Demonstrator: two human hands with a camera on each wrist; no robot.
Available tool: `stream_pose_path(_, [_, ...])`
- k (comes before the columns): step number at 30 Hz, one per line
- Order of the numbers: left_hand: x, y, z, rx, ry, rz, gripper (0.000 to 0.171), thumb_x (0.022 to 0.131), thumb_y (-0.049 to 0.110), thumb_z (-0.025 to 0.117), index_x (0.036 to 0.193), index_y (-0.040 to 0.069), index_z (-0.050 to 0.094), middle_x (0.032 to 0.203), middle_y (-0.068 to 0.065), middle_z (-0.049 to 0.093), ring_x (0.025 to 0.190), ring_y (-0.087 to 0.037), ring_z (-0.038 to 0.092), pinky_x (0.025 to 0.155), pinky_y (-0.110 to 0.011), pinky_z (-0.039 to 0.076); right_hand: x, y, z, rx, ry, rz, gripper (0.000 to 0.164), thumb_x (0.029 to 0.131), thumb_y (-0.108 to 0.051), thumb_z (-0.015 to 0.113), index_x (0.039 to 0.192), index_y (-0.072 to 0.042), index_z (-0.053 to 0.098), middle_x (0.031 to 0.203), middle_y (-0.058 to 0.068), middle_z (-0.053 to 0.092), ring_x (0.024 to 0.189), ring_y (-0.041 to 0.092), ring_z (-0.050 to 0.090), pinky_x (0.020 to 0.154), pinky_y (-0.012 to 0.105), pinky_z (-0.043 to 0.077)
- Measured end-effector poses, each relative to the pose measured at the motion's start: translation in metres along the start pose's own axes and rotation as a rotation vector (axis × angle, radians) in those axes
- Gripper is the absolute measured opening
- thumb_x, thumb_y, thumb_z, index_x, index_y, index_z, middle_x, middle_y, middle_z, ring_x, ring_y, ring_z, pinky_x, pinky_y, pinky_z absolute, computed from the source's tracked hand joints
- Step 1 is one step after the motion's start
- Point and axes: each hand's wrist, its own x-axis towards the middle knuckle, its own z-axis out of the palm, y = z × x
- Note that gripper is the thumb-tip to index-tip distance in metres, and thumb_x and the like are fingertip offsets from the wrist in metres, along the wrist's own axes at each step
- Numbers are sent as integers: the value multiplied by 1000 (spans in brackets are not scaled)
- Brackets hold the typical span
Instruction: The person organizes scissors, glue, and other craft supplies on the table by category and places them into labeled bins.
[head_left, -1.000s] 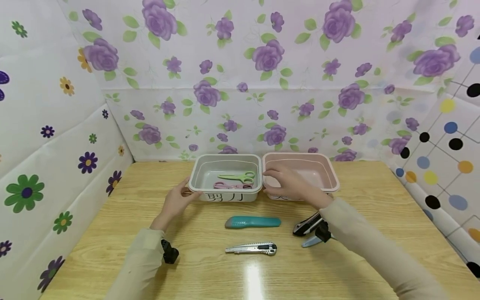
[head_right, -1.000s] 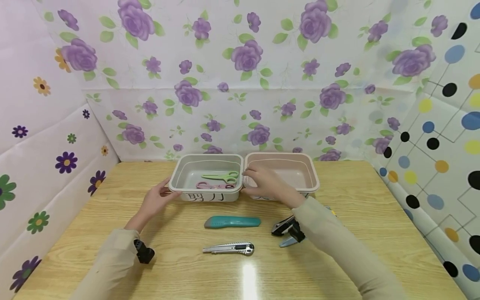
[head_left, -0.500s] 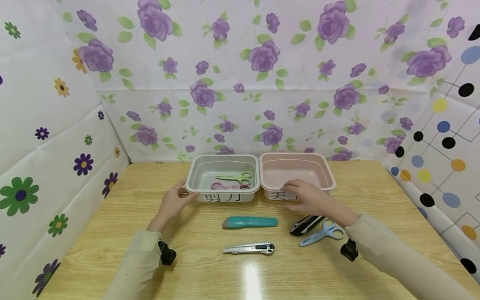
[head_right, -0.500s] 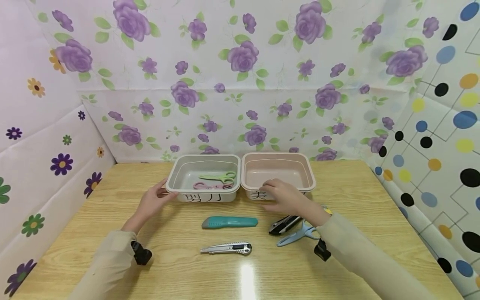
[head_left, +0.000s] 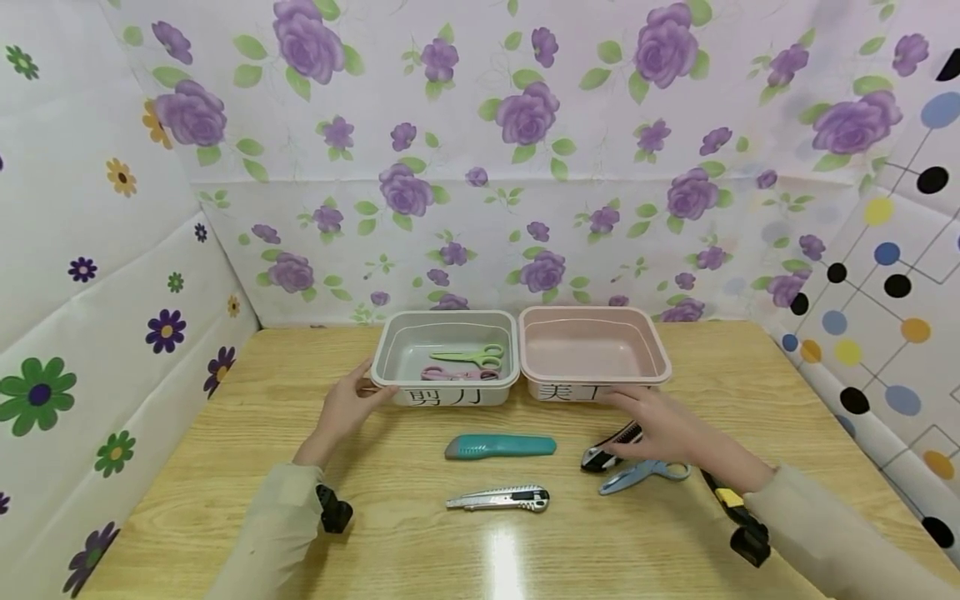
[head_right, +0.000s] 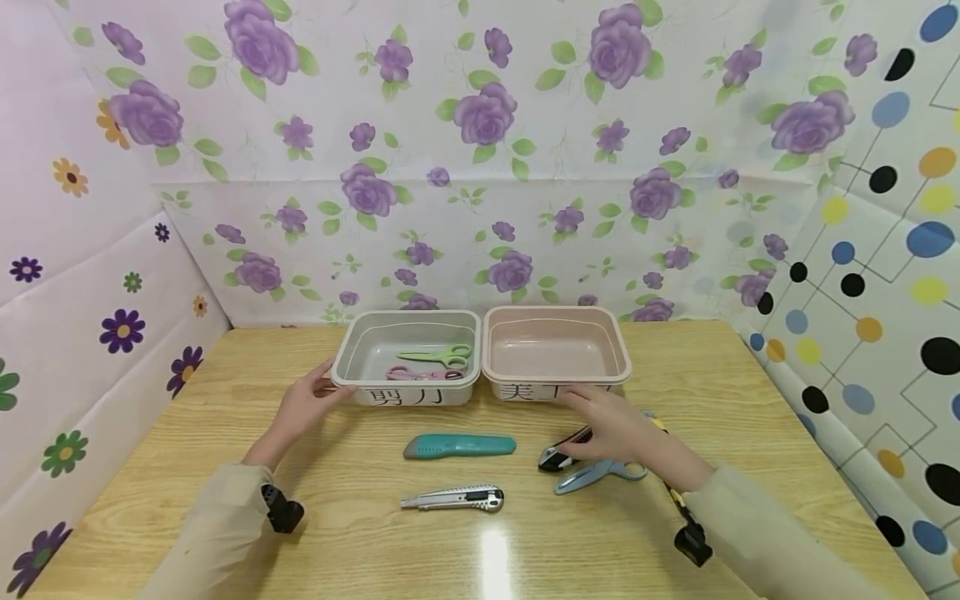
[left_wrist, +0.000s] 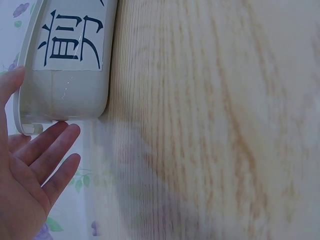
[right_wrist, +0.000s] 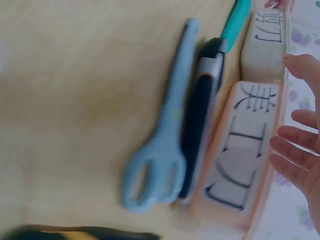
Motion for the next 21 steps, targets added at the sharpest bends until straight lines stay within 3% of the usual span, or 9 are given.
stream_pose_path(7, [-2,2,1,-6,-8,2,75,81,41,66,141,9,33,109,-20,62,97,-30,61,75,-41,51,-36,9,14,25,39,105,60,69,-39,77,113,-4,58,111,13,59,99,30,57,79,45,47])
stream_pose_path(13, [-3,5,-1,0,-9,4,75,82,39,65,142,9,31,109,-20,62,97,-31,61,75,-42,51,-55,17,16,70,50,182,66,64,-38,80,114,-1,58,115,18,55,105,34,52,84,48,45])
stream_pose_path(21, [-3,4,-2,11,-5,9,75,82,39,66,142,9,31,109,-19,62,97,-30,61,75,-42,51,-70,19,19,81,-16,280,72,65,-44,78,115,2,56,113,19,55,107,41,50,85,53,43])
